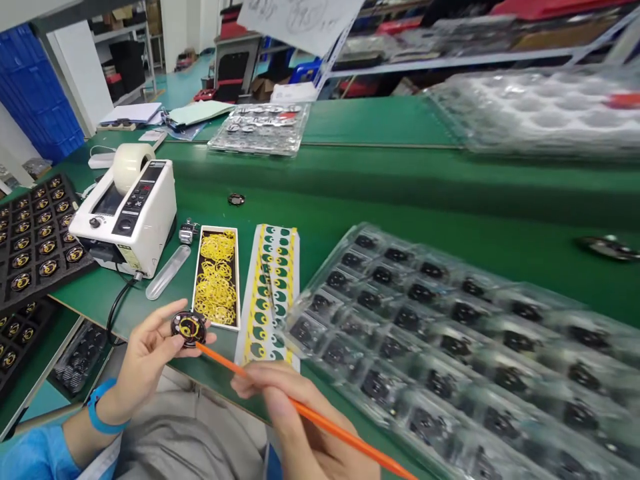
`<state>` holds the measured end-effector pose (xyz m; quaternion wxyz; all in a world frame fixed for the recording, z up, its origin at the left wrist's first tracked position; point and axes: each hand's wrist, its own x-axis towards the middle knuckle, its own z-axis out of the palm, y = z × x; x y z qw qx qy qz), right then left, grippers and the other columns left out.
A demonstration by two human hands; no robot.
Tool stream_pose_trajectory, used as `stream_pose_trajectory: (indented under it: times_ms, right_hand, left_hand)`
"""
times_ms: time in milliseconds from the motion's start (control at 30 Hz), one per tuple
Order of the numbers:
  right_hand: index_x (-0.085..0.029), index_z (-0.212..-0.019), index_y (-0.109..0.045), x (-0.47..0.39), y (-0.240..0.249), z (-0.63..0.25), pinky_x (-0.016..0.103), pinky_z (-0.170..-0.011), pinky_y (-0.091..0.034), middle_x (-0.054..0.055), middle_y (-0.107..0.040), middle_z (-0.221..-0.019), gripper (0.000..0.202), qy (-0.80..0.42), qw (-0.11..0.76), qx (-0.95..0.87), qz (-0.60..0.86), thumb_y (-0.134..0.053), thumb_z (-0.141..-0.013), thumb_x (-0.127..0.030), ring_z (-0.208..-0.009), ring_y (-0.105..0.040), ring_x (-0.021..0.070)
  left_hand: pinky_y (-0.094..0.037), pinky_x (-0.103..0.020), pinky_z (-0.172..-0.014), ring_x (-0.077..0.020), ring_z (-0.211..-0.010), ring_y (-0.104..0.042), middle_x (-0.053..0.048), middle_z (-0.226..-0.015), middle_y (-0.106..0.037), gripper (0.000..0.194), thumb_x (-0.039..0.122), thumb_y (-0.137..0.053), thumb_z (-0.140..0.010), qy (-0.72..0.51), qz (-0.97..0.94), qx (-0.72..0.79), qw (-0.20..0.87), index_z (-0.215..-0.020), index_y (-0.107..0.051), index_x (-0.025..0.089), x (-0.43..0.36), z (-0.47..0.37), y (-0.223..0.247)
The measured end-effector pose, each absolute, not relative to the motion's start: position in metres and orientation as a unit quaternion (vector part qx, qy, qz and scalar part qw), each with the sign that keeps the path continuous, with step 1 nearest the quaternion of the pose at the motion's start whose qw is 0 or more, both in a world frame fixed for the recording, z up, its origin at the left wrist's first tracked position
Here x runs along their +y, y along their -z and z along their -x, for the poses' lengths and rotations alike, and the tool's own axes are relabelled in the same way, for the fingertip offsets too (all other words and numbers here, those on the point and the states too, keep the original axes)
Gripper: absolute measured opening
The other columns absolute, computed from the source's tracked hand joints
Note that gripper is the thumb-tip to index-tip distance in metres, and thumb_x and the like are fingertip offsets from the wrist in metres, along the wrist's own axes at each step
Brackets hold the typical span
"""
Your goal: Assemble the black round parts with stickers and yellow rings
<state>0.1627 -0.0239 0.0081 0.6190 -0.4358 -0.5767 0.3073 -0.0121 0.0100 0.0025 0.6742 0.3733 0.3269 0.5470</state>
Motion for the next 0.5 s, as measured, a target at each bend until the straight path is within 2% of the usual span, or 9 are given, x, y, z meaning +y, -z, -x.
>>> stream_pose_trajectory:
  times_ms: [133,267,400,500]
  right_hand:
    - [-0.026,-0.102,-0.074,-0.030,0.006,-0.160,0.025,-0.069,-0.063,0.002,-0.074,-0.082,0.015,-0.268,0.610,-0.591,0.453,-0.061,-0.098,-0.021,-0.074,-0.073,0.0177]
    - [-0.026,-0.103,-0.076,-0.031,0.013,-0.164,0.025,-0.071,-0.063,0.002,-0.076,-0.082,0.017,-0.287,0.605,-0.594,0.445,-0.061,-0.098,-0.020,-0.072,-0.074,0.0176]
    - [-0.024,-0.104,-0.074,-0.023,0.011,-0.172,0.024,-0.072,-0.064,0.003,-0.077,-0.086,0.018,-0.290,0.600,-0.648,0.370,-0.056,-0.101,-0.019,-0.077,-0.076,0.0188]
    - [-0.021,-0.109,-0.071,-0.019,0.009,-0.183,0.025,-0.075,-0.065,0.006,-0.077,-0.094,0.022,-0.248,0.556,-0.740,0.286,-0.050,-0.104,-0.016,-0.085,-0.076,0.0193]
  left_hand:
    - [-0.065,-0.033,-0.087,-0.0266,-0.104,-0.076,-0.009,-0.110,-0.079,0.036,0.035,-0.073,-0.090,-0.538,-0.412,0.343,0.651,-0.124,-0.072,0.023,0.003,0.011,-0.005]
    - [-0.065,-0.034,-0.087,-0.0274,-0.105,-0.075,-0.010,-0.108,-0.079,0.034,0.036,-0.071,-0.092,-0.516,-0.438,0.357,0.644,-0.122,-0.074,0.022,0.000,0.015,-0.010]
    - [-0.065,-0.028,-0.082,-0.0251,-0.102,-0.076,-0.009,-0.109,-0.079,0.032,0.034,-0.072,-0.091,-0.505,-0.410,0.348,0.675,-0.121,-0.074,0.026,-0.001,0.017,-0.014]
    - [-0.065,-0.028,-0.077,-0.0253,-0.098,-0.077,-0.008,-0.110,-0.080,0.032,0.033,-0.074,-0.089,-0.500,-0.384,0.348,0.694,-0.121,-0.074,0.029,0.000,0.017,-0.015]
